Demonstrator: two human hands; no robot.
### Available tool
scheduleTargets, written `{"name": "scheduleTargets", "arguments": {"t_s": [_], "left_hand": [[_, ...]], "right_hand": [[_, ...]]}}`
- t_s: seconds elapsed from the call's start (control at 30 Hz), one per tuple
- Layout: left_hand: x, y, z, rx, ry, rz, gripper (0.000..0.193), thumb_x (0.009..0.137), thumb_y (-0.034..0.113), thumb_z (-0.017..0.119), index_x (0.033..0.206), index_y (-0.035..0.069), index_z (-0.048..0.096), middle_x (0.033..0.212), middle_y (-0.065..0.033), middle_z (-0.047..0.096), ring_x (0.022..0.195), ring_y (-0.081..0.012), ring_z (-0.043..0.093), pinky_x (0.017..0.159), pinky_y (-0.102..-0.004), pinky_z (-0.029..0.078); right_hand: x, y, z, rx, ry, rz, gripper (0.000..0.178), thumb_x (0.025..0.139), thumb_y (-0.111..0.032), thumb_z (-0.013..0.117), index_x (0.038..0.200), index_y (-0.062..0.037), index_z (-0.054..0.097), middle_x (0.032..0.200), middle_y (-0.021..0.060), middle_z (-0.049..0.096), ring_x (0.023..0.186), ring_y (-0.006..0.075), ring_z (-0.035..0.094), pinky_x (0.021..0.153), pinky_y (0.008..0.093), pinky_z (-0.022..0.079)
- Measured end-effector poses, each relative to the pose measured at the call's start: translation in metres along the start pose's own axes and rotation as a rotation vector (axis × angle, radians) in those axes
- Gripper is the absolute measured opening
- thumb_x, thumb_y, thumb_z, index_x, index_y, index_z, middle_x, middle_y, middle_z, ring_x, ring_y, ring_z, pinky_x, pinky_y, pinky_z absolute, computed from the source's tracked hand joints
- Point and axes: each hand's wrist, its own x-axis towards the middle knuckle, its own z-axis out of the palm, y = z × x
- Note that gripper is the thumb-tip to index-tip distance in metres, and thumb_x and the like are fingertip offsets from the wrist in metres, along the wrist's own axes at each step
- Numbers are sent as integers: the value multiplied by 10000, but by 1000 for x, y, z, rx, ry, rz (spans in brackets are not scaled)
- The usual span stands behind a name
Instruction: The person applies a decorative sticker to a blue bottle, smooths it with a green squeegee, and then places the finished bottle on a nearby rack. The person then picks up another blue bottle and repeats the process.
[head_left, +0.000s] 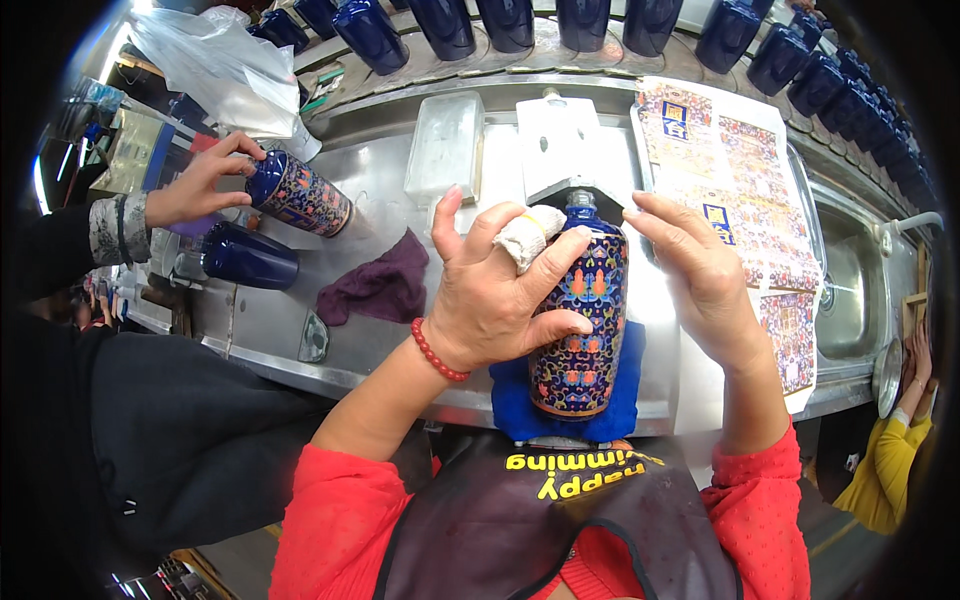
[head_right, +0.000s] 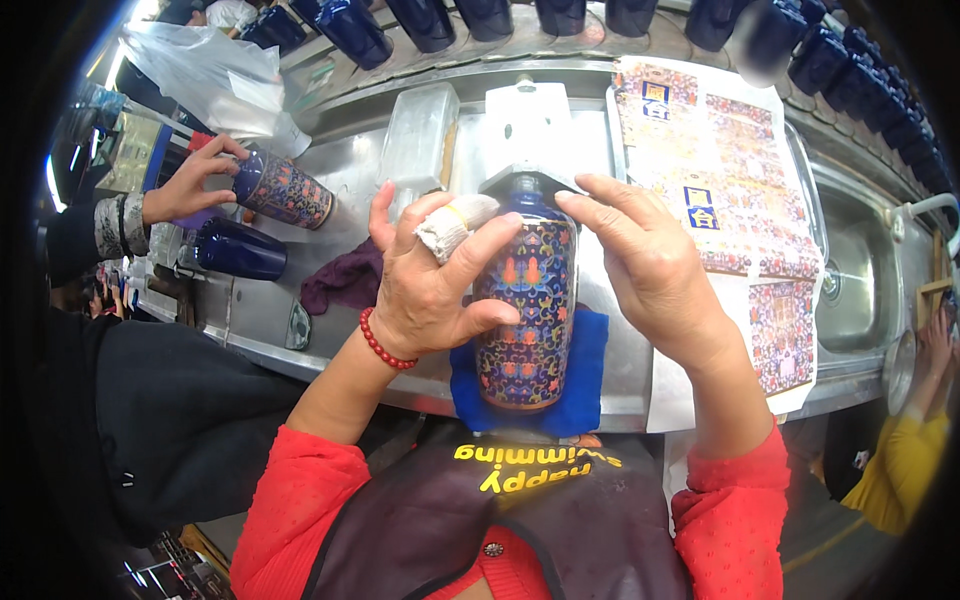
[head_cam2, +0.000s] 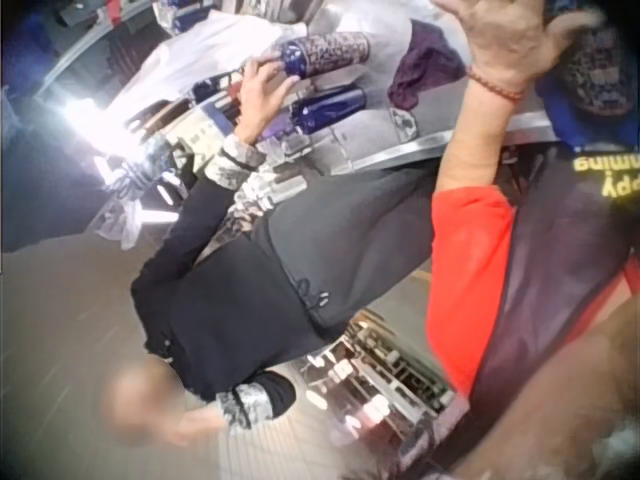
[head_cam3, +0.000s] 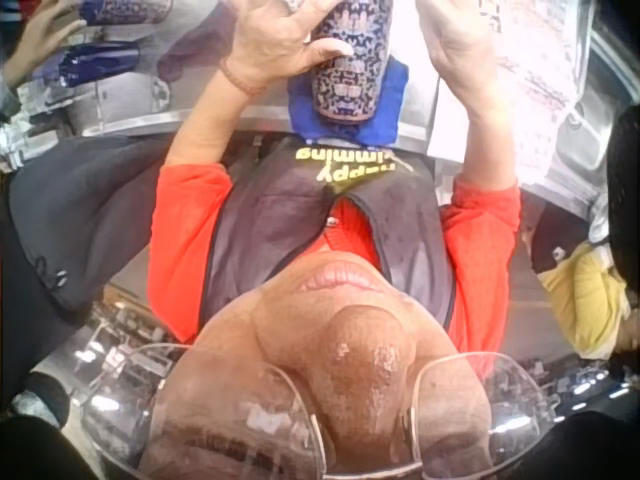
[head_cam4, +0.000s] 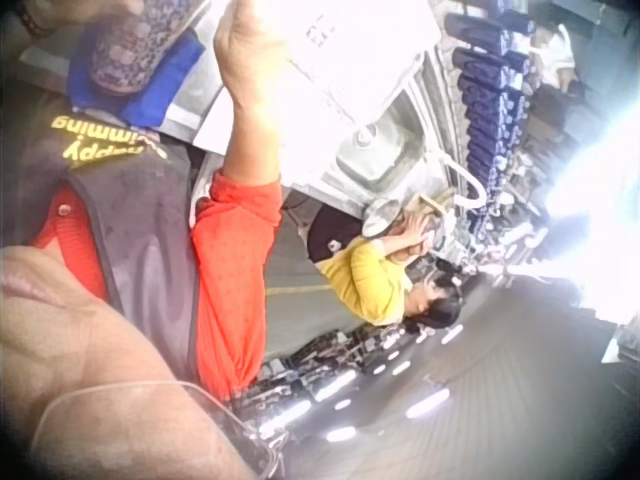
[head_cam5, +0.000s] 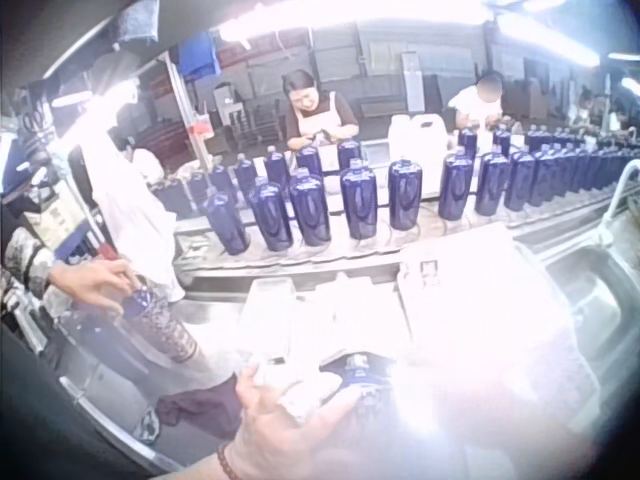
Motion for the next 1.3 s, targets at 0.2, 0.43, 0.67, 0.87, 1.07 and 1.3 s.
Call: {"name": "scheduleTargets", "arguments": {"t_s": [0.2, 0.43, 0.67, 0.87, 1.07, 1.3], "left_hand": [[-1, -1, -1, -120, 16, -38, 741, 925, 728, 483, 1335, 137, 660, 1217, -74, 665, 1207, -285, 489, 1143, -623, 99], [-4, 0, 2, -126, 15, -53, 771, 929, 734, 485, 1327, 102, 673, 1250, -86, 666, 1205, -280, 518, 1180, -565, 87], [-2, 0, 4, -126, 2, -41, 734, 918, 705, 523, 1332, 117, 669, 1267, -87, 661, 1206, -281, 487, 1139, -631, 106], [-3, 2, 4, -122, 12, -44, 722, 918, 701, 527, 1336, 129, 666, 1270, -81, 649, 1188, -272, 505, 1139, -628, 107], [-2, 4, -1, -256, 32, -116, 730, 907, 711, 531, 1366, 154, 641, 1310, -57, 631, 1229, -268, 486, 1152, -610, 94], [12, 15, -3, -14, -49, 81, 780, 938, 769, 343, 1378, 193, 632, 1156, 37, 717, 1253, -236, 446, 1176, -611, 27]], "right_hand": [[0, -1, -1, -15, -22, 12, 537, 796, 185, 543, 1272, -31, 666, 1293, 195, 653, 1195, 352, 636, 1015, 390, 504], [0, -9, 3, -27, -43, -66, 606, 754, 152, 580, 1307, -85, 656, 1231, 222, 627, 1113, 396, 618, 952, 431, 517], [0, -13, 8, -112, -43, -66, 501, 761, 86, 650, 1241, -48, 696, 1244, 206, 632, 1133, 367, 627, 967, 418, 517], [2, -14, 7, -96, -26, -98, 647, 693, 140, 610, 1291, -99, 671, 1225, 216, 619, 1109, 401, 612, 946, 449, 520], [-1, -11, 6, -86, 4, -75, 620, 731, 160, 584, 1310, -52, 639, 1228, 217, 620, 1110, 398, 610, 945, 448, 515], [-4, -11, 5, 50, 103, 49, 550, 828, 150, 546, 1358, 5, 563, 1157, 226, 656, 1033, 396, 639, 922, 435, 518]]}}
